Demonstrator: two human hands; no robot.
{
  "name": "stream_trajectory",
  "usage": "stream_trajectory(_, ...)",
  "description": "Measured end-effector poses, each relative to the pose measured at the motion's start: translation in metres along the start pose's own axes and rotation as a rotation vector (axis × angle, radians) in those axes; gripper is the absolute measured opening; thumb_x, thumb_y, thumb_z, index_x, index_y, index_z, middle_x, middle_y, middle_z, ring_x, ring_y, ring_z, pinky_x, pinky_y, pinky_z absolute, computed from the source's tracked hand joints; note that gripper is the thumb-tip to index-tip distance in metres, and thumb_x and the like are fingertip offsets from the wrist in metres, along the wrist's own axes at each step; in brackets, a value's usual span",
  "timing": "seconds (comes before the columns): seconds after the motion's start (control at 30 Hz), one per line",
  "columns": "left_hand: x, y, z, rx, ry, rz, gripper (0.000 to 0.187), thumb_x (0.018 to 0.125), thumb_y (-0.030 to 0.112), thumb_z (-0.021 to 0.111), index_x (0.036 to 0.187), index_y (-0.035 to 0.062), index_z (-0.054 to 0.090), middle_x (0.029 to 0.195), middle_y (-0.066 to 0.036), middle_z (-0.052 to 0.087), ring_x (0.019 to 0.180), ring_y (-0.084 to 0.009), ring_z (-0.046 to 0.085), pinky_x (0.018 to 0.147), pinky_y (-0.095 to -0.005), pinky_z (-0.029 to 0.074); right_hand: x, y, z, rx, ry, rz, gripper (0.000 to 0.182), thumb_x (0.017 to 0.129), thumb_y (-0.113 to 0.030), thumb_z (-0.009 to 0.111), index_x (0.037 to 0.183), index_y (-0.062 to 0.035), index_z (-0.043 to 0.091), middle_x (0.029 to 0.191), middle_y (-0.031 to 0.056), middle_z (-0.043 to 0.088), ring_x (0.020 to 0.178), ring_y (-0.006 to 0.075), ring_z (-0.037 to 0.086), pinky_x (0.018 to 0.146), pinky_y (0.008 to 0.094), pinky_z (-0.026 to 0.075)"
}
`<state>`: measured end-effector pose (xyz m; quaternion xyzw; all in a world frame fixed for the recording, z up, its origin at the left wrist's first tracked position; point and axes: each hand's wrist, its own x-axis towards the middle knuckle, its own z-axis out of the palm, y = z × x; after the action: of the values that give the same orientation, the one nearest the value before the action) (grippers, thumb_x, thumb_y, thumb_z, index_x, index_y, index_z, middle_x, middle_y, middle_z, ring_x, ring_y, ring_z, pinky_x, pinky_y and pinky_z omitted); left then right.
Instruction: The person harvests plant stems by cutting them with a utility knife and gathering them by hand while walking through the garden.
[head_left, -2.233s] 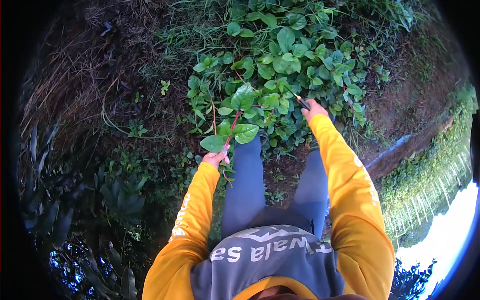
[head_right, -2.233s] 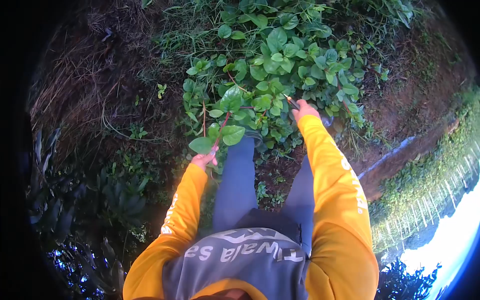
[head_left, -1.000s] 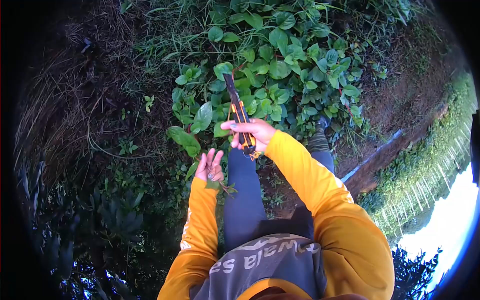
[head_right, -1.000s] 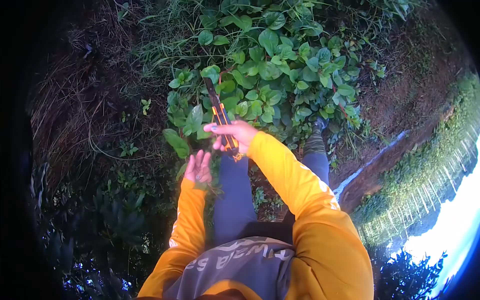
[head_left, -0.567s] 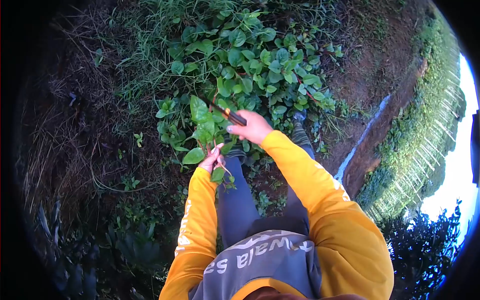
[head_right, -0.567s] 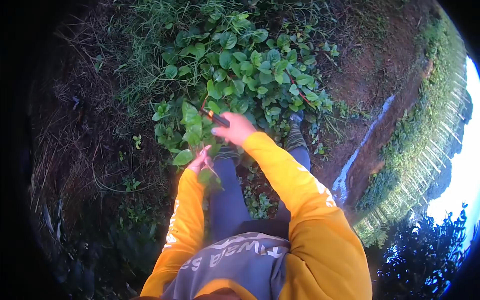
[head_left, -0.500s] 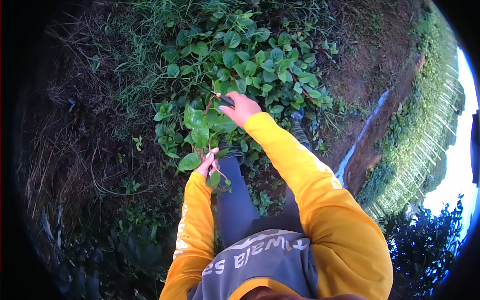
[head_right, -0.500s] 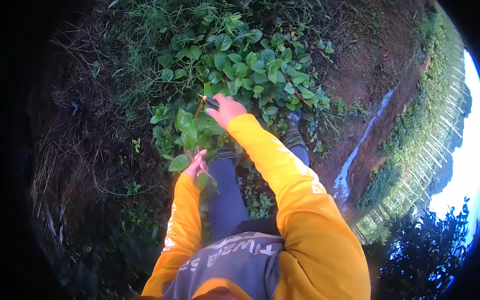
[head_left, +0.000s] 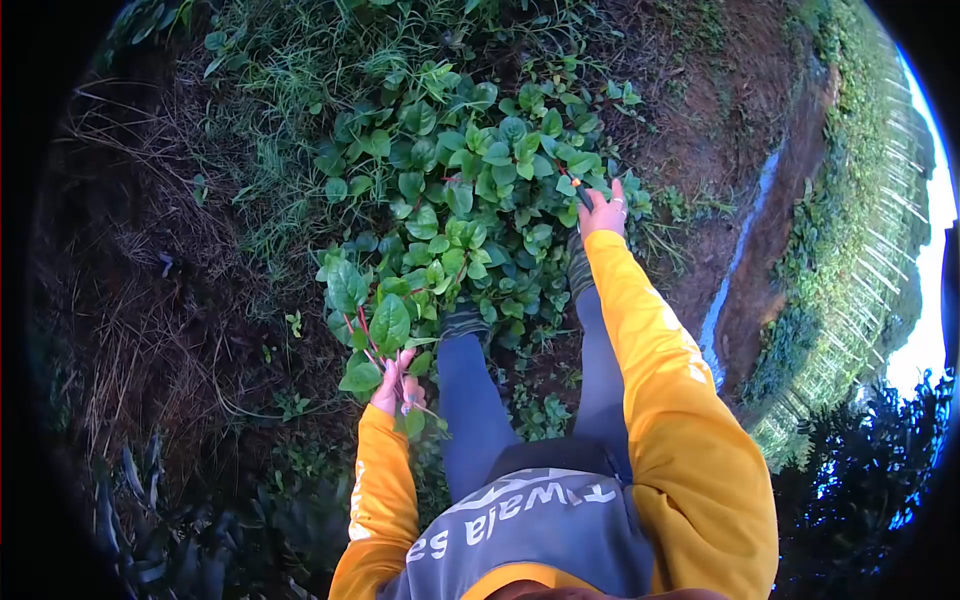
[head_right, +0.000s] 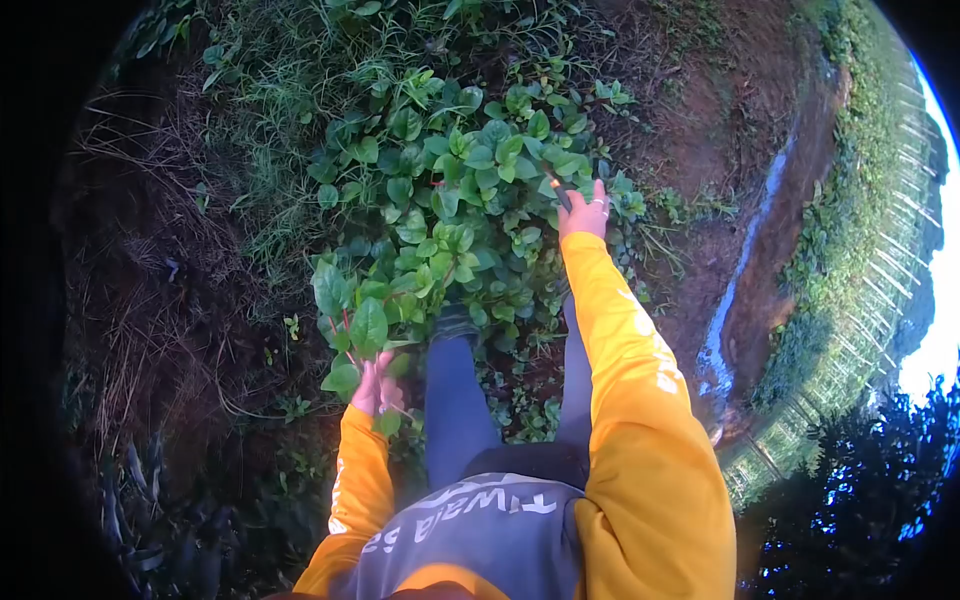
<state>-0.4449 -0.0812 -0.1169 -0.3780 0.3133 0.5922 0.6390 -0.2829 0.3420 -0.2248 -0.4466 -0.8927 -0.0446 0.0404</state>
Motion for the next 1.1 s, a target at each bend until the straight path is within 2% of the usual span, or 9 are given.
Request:
stream_trajectory(0.03,0.010,-0.009,0.004,-0.023,0.048,-0.032,0.042,0.092,0.046,0.043,0.117,0.0142,0.055,0.050,-0.001,0.049,0.039,-0.0132,0.040,0.040,-0.0272,0.035,-0.011,0.021,0.028,0.003,-0.001,0.007,0.028,0.068,-0.012,0.072,0.094,-0.0143,0.063,0.084,0.0116,0.064,0.084,0.0260,0.063,0.077,0.0382,0.050)
stream_trajectory(0.1,0.044,-0.021,0.004,0.254,0.122,-0.071,0.037,0.093,0.043,0.044,0.107,0.0116,0.057,0.060,-0.005,0.057,0.043,-0.0152,0.046,0.039,-0.0289,0.038,-0.022,0.049,0.073,0.609,-0.637,0.989,0.023,0.072,-0.013,0.067,0.095,-0.0109,0.062,0.077,0.0106,0.064,0.068,0.0219,0.064,0.061,0.0337,0.051)
stream_trajectory(0.17,0.083,-0.040,0.029,0.286,0.288,-0.017,0.030,0.091,0.038,0.050,0.082,0.0101,0.054,0.082,-0.008,0.061,0.052,-0.0188,0.054,0.044,-0.0327,0.044,-0.015,0.024,0.046,0.802,-0.642,1.146,0.023,0.072,-0.009,0.065,0.095,-0.0061,0.060,0.069,0.0060,0.061,0.049,0.0131,0.057,0.043,0.0284,0.044)
stream_trajectory(0.3,0.155,-0.051,0.092,0.093,0.169,-0.043,0.036,0.088,0.041,0.055,0.071,0.0107,0.047,0.117,-0.018,0.056,0.079,-0.0228,0.058,0.074,-0.0400,0.048,-0.012,-0.018,-0.019,1.208,-0.732,1.045,0.024,0.073,-0.002,0.064,0.096,-0.0032,0.059,0.071,0.0020,0.059,0.053,0.0099,0.055,0.047,0.0256,0.043)
stream_trajectory(0.43,0.197,-0.051,0.179,0.086,-0.036,-0.273,0.046,0.086,0.051,0.052,0.106,0.0097,0.060,0.113,-0.009,0.060,0.094,-0.0245,0.058,0.081,-0.0395,0.047,-0.023,-0.027,-0.089,1.294,-0.830,0.804,0.027,0.075,0.000,0.065,0.101,-0.0009,0.058,0.084,0.0044,0.062,0.078,0.0122,0.060,0.069,0.0249,0.049)
stream_trajectory(0.57,0.219,-0.055,0.220,0.235,0.123,-0.037,0.037,0.083,0.039,0.062,0.111,0.0149,0.058,0.098,-0.004,0.062,0.086,-0.0201,0.059,0.073,-0.0365,0.049,0.005,-0.007,-0.115,1.072,-0.999,0.442,0.025,0.075,-0.006,0.068,0.099,-0.0044,0.062,0.089,0.0020,0.063,0.085,0.0098,0.059,0.079,0.0253,0.046)
stream_trajectory(0.67,0.234,-0.048,0.213,0.236,0.130,0.042,0.034,0.086,0.025,0.060,0.117,0.0146,0.054,0.097,-0.003,0.061,0.088,-0.0177,0.059,0.072,-0.0361,0.050,0.043,0.015,-0.080,1.139,-1.150,0.383,0.026,0.074,-0.008,0.069,0.099,-0.0044,0.062,0.084,0.0016,0.063,0.083,0.0107,0.059,0.077,0.0261,0.046)
stream_trajectory(0.83,0.213,-0.032,0.216,0.125,0.149,0.045,0.033,0.089,0.019,0.057,0.119,0.0080,0.051,0.070,0.000,0.056,0.075,-0.0223,0.061,0.064,-0.0356,0.051,0.128,0.010,0.016,0.412,-0.962,0.186,0.043,0.084,-0.035,0.057,0.123,-0.0176,0.046,0.110,0.0190,0.056,0.098,0.0353,0.057,0.084,0.0442,0.046)
stream_trajectory(1.1,0.194,-0.016,0.216,0.024,0.051,0.142,0.020,0.090,0.015,0.055,0.108,0.0076,0.053,0.064,-0.002,0.051,0.064,-0.0216,0.054,0.079,-0.0412,0.049,0.185,-0.002,0.062,0.074,-1.006,-0.225,0.033,0.086,-0.019,0.047,0.116,-0.0273,0.058,0.112,0.0081,0.057,0.107,0.0264,0.056,0.085,0.0389,0.048)
